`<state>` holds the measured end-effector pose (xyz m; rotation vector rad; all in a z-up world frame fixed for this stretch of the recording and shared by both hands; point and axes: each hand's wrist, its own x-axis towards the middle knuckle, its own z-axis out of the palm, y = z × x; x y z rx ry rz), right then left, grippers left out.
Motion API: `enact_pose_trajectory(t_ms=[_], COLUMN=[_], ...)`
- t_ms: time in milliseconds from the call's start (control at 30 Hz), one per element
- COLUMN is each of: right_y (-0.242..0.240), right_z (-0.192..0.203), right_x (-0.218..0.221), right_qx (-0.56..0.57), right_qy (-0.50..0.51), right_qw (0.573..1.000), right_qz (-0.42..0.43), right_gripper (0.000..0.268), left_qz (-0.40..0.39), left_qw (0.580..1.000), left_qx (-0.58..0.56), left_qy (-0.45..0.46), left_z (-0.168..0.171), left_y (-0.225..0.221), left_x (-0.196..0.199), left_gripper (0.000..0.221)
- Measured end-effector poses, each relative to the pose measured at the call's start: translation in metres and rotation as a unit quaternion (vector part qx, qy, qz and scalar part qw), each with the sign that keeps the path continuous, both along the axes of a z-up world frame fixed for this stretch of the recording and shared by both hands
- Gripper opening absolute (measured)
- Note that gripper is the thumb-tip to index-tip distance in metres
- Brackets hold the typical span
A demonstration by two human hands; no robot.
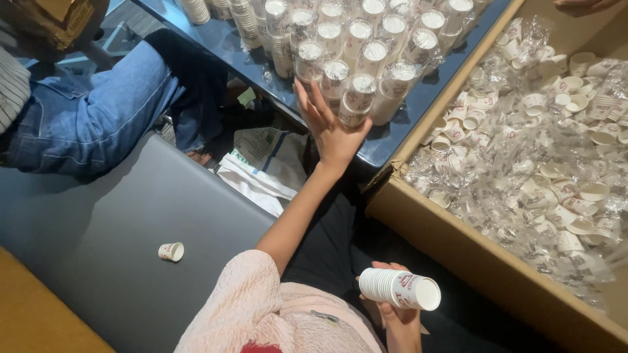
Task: The recorder is sorting and packaging paper cups from a large box into smaller plastic sleeves and arranging them on a table.
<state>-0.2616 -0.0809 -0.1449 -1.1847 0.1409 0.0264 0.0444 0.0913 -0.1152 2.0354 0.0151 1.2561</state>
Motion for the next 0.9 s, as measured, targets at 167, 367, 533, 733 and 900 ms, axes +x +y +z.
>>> enact_pose_trajectory(t_ms=[167,367,533,733,900], right_y=[-0.002,0.0,0.001,0.003,0.01], right_z=[-0.003,-0.003,-0.009,-0.019,-0.019], right_x=[-0.001,0.002,0.003,0.01,0.019], right_qx=[-0.028,-0.03,-0.011,-0.031,-0.025], right_qy=[0.018,0.034,0.018,0.04,0.069], right_qw=[0.999,0.999,1.0,0.999,0.997], right_qz=[-0.003,0.001,0.016,0.018,0.024], right_gripper=[0.085,0.086,0.084,0.084,0.086], left_qz=[0.028,0.042,0.015,-0.027,0.002], left_qw=[0.999,0.997,0.997,0.999,1.0], left_qx=[-0.028,-0.061,-0.068,-0.023,-0.004], left_qy=[0.009,0.011,0.019,0.001,0.029], left_z=[-0.007,-0.017,-0.016,-0.021,-0.033], left_y=[0.031,0.083,0.129,0.178,0.217], left_x=[0.018,0.046,0.063,0.079,0.107], left_gripper=[0.134,0.133,0.142,0.156,0.154])
